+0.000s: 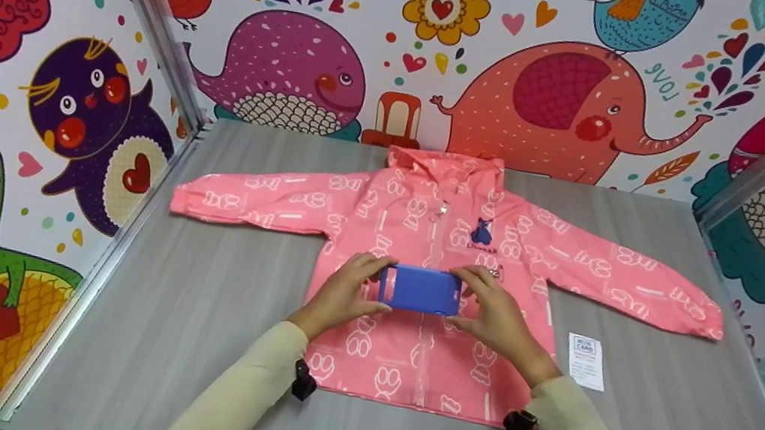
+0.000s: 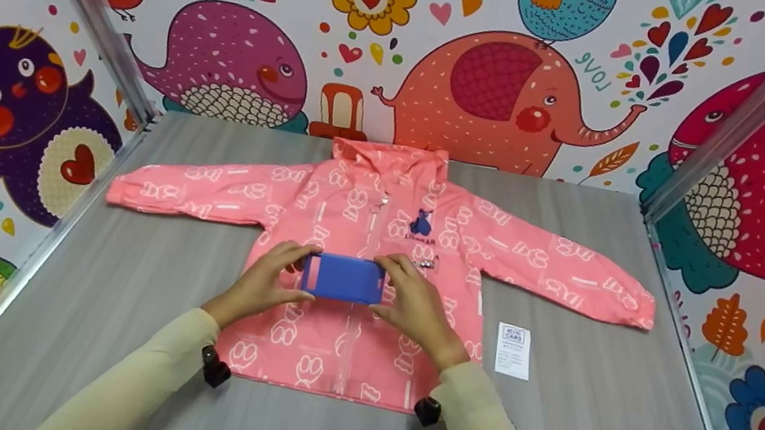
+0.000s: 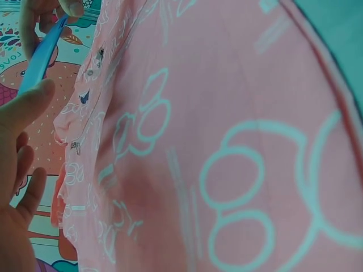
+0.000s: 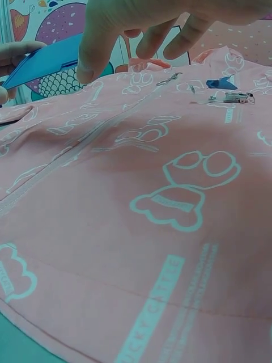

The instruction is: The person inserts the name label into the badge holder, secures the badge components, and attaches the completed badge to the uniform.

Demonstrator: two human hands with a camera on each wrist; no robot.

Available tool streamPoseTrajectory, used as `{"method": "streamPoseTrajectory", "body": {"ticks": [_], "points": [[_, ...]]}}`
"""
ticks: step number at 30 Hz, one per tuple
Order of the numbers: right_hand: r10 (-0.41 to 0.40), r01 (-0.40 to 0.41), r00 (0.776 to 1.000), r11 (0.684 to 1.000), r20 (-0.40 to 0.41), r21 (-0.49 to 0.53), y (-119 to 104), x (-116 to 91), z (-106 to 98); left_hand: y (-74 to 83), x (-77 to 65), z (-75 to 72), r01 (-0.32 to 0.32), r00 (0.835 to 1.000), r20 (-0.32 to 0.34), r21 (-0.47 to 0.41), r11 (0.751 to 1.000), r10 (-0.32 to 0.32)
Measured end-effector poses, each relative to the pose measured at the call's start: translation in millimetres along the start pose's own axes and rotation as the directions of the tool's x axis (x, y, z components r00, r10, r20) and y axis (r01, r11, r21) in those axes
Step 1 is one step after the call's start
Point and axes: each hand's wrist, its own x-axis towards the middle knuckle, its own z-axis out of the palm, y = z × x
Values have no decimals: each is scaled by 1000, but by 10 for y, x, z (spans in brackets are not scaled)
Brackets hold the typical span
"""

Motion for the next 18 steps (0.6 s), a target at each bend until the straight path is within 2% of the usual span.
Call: {"method": "streamPoseTrajectory", "body": {"ticks": [8,18], "points": [[19,-19,1000,999,4,-27,12,-11,-34,-10,3,-15,-7,1000,-11,20,1000,7],[34,-33,999,999,17,-34,19,-20,-73,-8,-8,-50,39,999,0,27,999,-39]]}}
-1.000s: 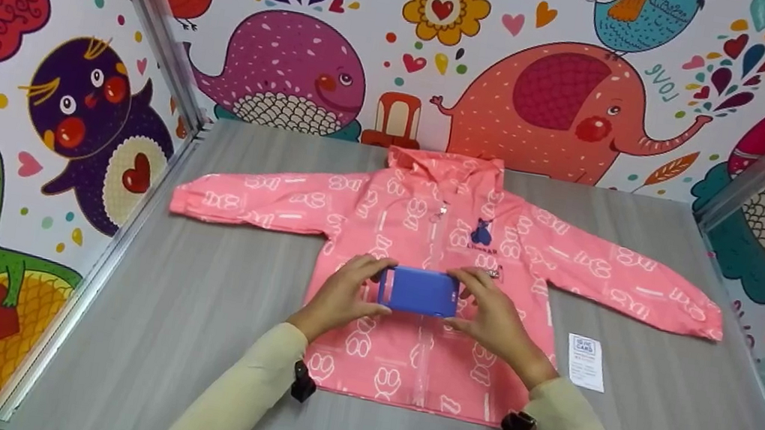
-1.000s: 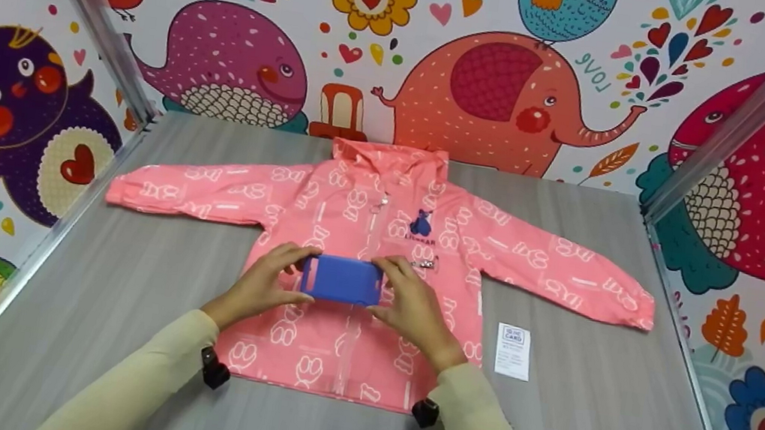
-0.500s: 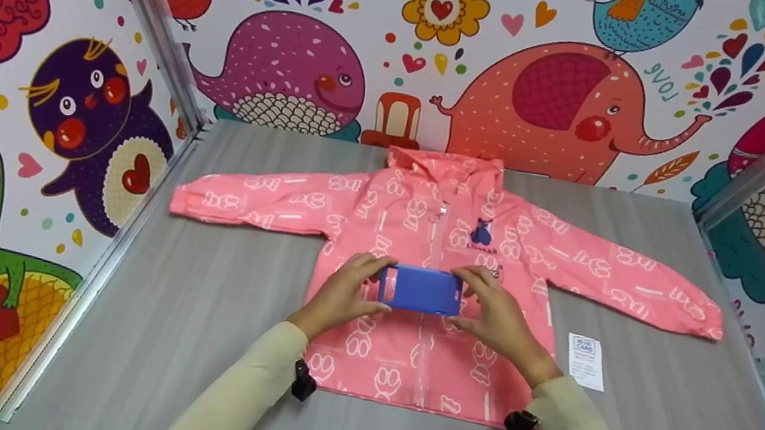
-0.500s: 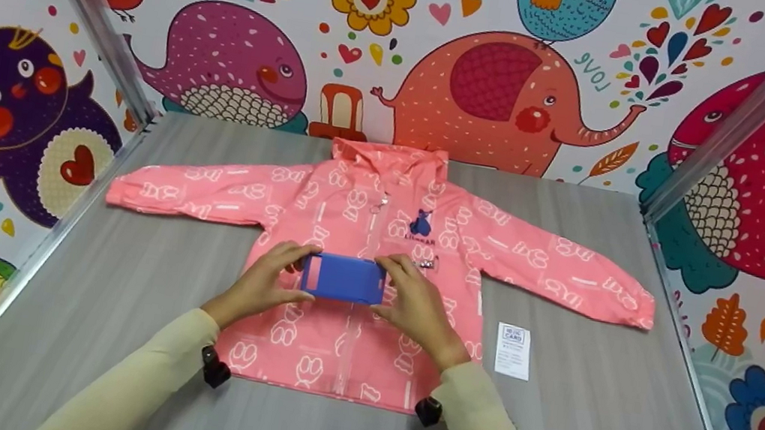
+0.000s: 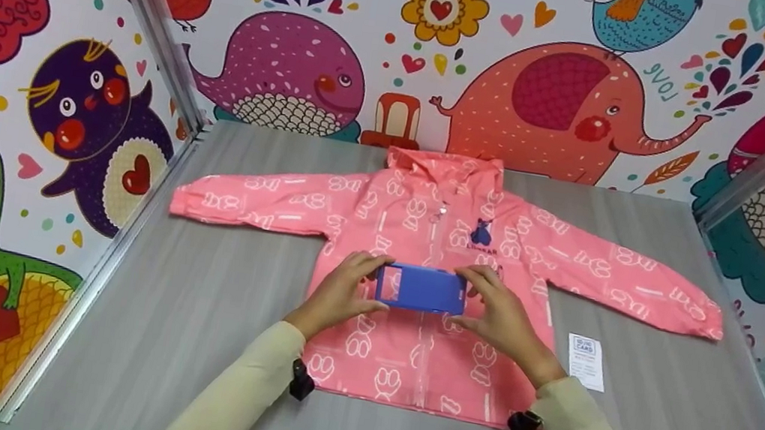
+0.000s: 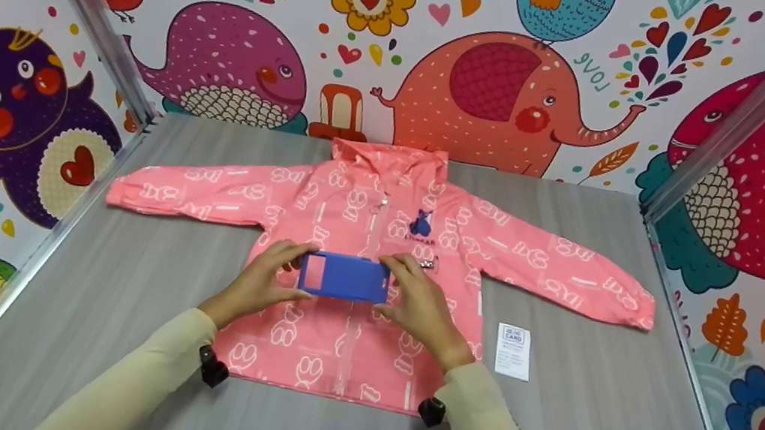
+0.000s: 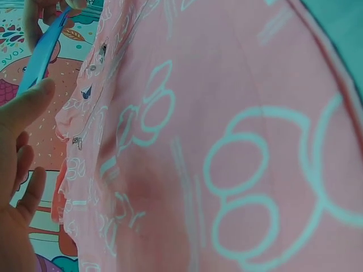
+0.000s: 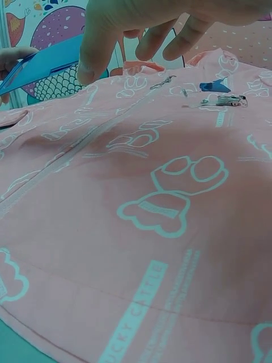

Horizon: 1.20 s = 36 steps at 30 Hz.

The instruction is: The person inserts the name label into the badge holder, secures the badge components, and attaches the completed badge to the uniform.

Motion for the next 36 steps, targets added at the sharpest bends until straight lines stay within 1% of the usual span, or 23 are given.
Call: {"method": "streamPoseTrajectory", "body": {"ticks": [7,10,12,14,20,26,28,32,36], "points": [[10,-11,999,1000,-37,-20,83,-53,-79,-76,-46,-51,-34,998,-48,-15,999,34],[13,-14,999,1000,-40,-12,107,-68,-115,-87,-54,-72,-40,998,-54,-14,999,39],[11,-11,999,1000,-38,-9,119,-74,-129,-85,-55,-82,-35,998,-51,-11,999,35],[12,-12,999,1000,-34,-1,129,-82,-140,-85,-56,-87,-17,999,-42,-6,1000,17],[37,-37,998,999,-49,7,184,-138,-198,-99,-76,-111,26,999,-31,-38,999,-27],[78,-77,994,997,-74,10,287,-182,-272,-121,-107,-152,35,998,-40,-56,998,-37],[91,-91,994,996,-67,4,336,-187,-286,-127,-116,-161,41,998,-42,-53,998,-43],[107,-108,993,994,-51,-14,437,-199,-298,-122,-131,-163,44,998,-41,-74,996,-48],[103,-105,994,994,-45,-30,524,-215,-293,-119,-142,-155,24,998,-52,-85,996,-29]]}}
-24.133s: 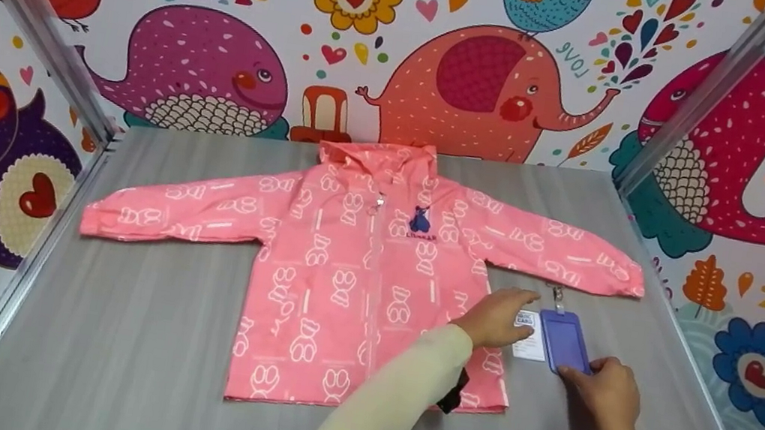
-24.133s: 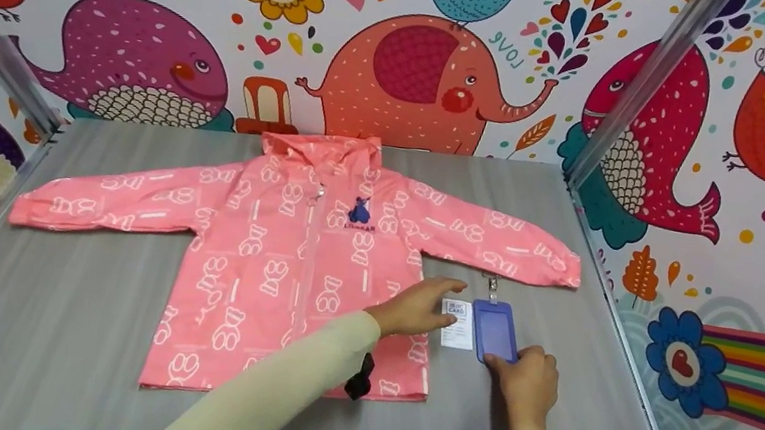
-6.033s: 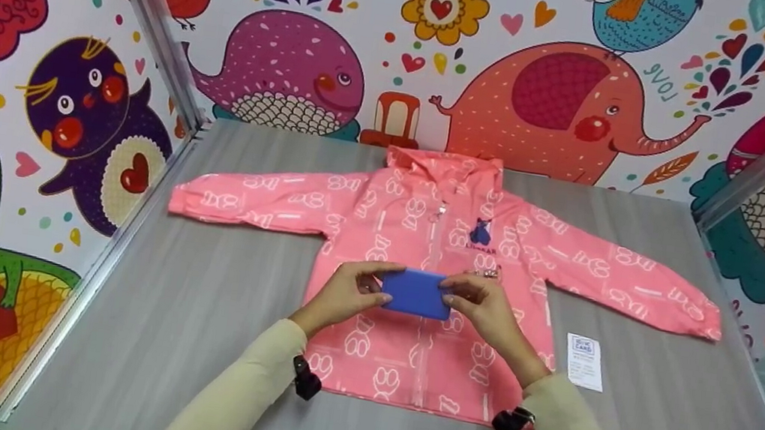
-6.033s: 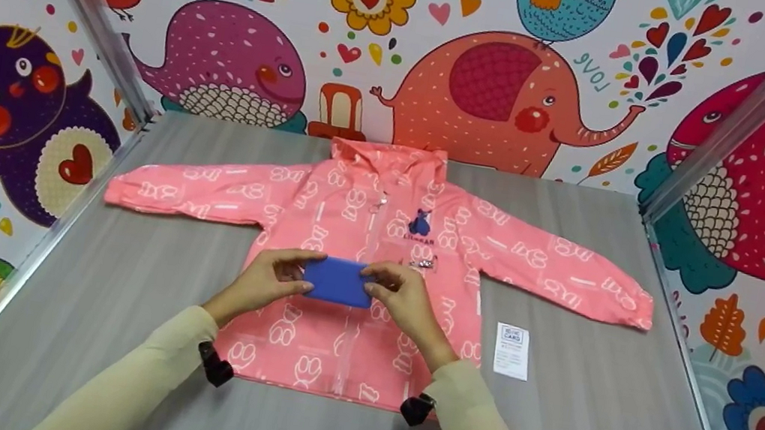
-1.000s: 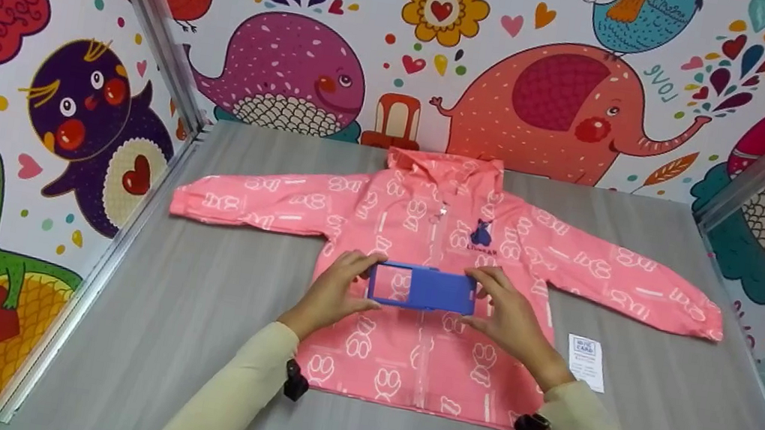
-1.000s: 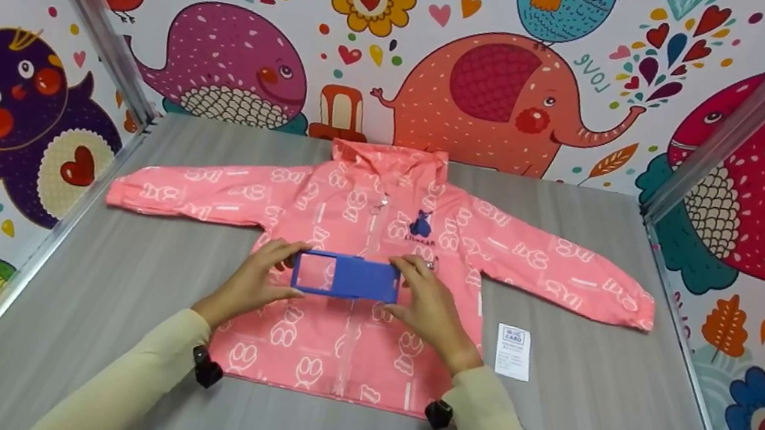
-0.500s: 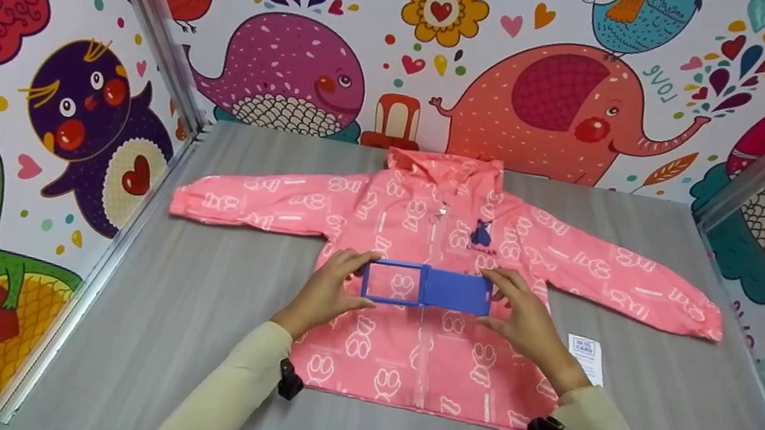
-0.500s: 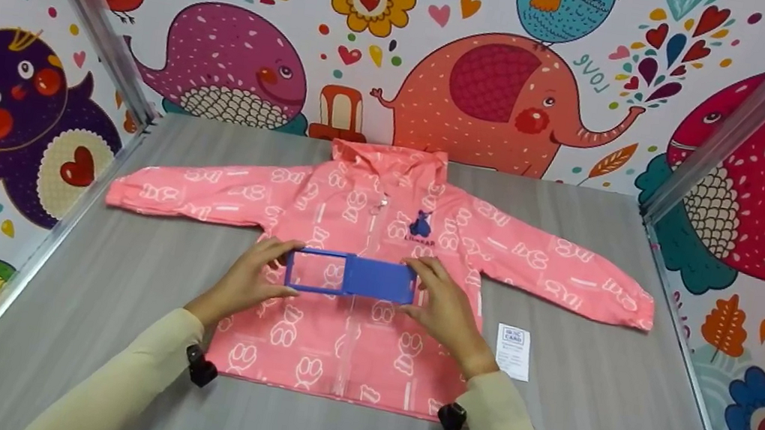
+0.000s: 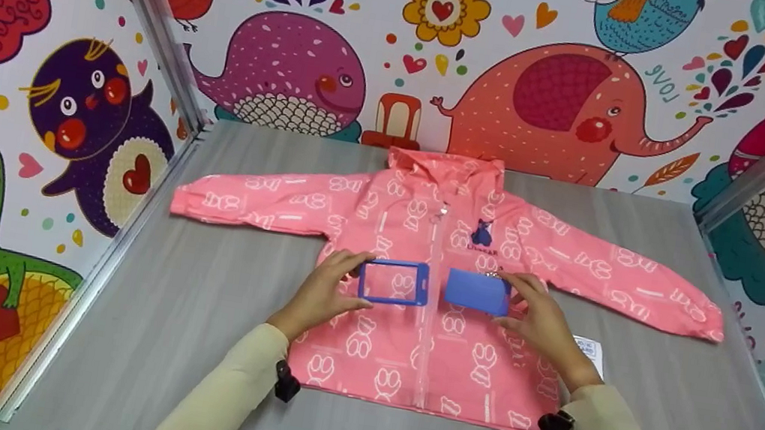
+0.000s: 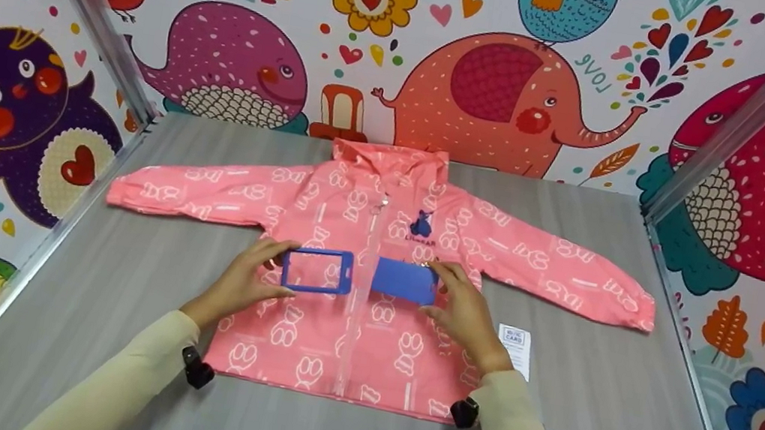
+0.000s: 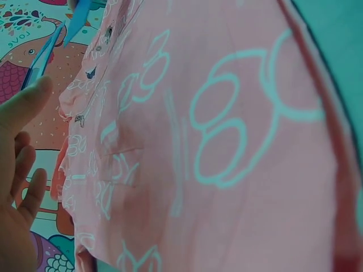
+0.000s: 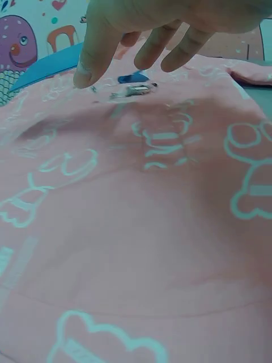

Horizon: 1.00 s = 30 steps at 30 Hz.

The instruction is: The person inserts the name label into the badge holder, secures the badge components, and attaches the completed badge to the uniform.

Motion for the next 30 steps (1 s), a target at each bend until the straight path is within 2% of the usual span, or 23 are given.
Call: {"method": "streamPoseTrajectory", "body": {"ticks": [11,17,26,30], "points": [[10,-11,997,1000,73,7,131,40,51,11,-2,20,3,1000,4,36,999,-3],[56,-57,991,998,121,3,158,75,47,3,0,27,12,1000,6,35,999,-12],[83,-77,980,996,180,-42,175,91,34,-3,-7,29,30,999,27,17,999,-31],[74,-61,979,996,190,-69,181,105,32,6,-5,30,33,999,29,33,999,-34]]}}
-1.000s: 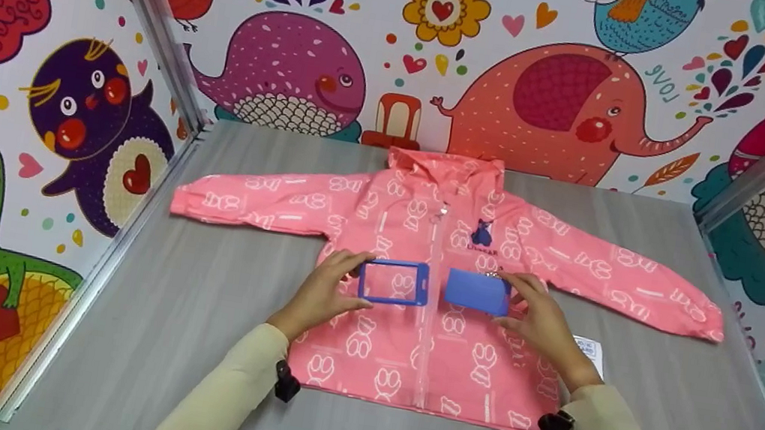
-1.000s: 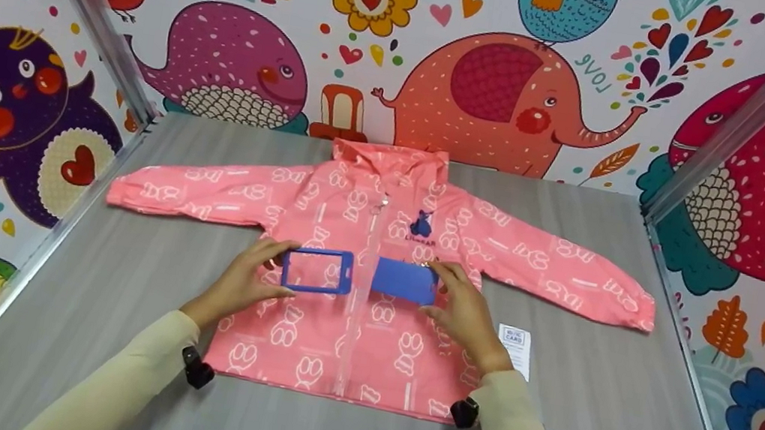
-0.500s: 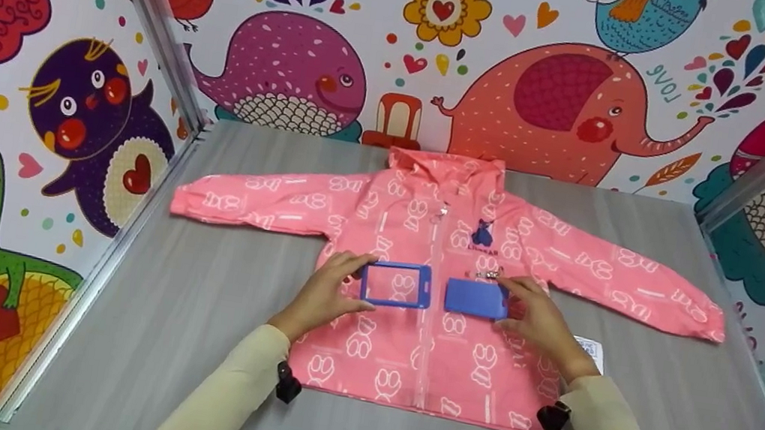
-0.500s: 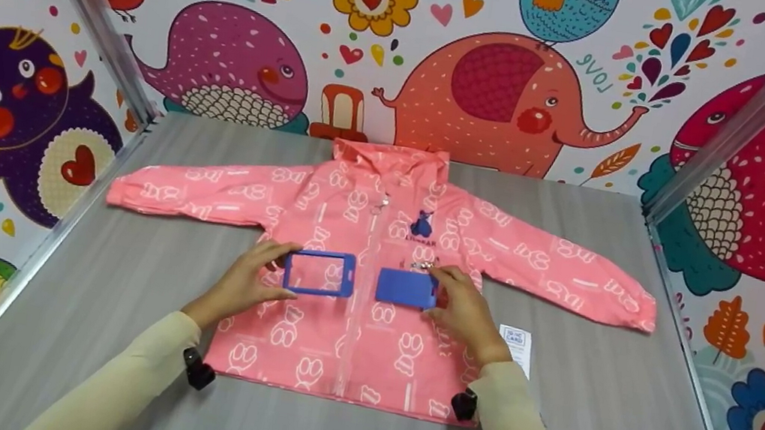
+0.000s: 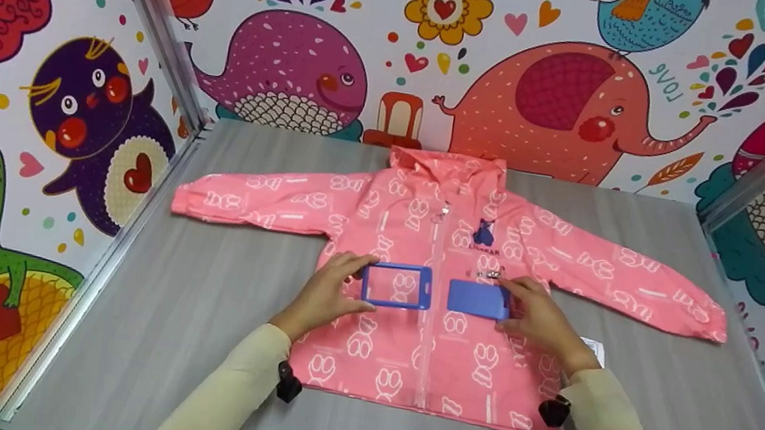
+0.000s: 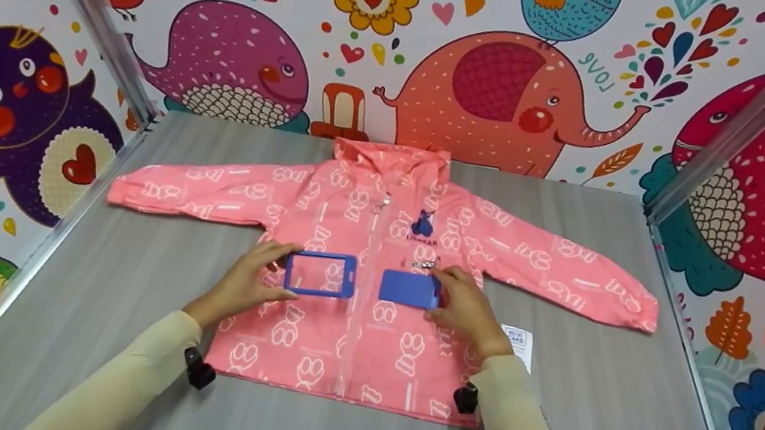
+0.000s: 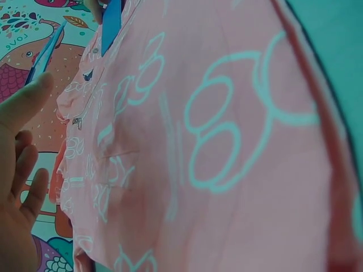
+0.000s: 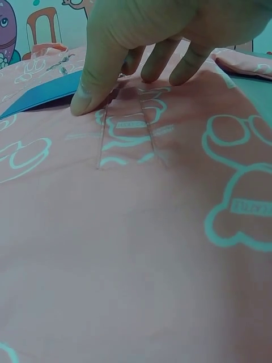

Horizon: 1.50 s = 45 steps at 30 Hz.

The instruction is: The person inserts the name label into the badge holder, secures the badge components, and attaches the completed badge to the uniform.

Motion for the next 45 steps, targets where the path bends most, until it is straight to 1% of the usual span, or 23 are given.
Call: {"method": "streamPoseTrajectory", "body": {"ticks": [6,13,21,26,28,33,38,42,45], "points": [[-4,4,1000,1000,14,-12,-8,12,-11,1,8,17,4,1000,4,16,1000,-4],[35,-36,999,999,38,8,-22,21,-29,6,7,24,0,1000,4,4,1000,0],[55,-56,998,998,42,16,-26,8,-40,9,19,39,0,1000,5,-5,1000,0],[62,-62,998,998,25,20,-21,-16,-69,5,27,50,0,1000,7,-19,1000,1],[44,-44,999,999,0,2,-19,-23,-86,4,26,53,-7,1000,4,-13,1000,7],[33,-33,999,999,-42,4,-13,-54,-154,5,31,57,-32,999,-3,3,999,32],[63,-61,997,996,-38,69,3,-126,-267,10,32,62,-28,1000,1,-8,1000,28],[80,-77,996,994,-36,84,28,-193,-373,10,26,68,-20,1000,5,-14,1000,20],[99,-96,994,993,-36,75,61,-251,-454,11,25,74,-15,1000,9,-2,1000,15]]}}
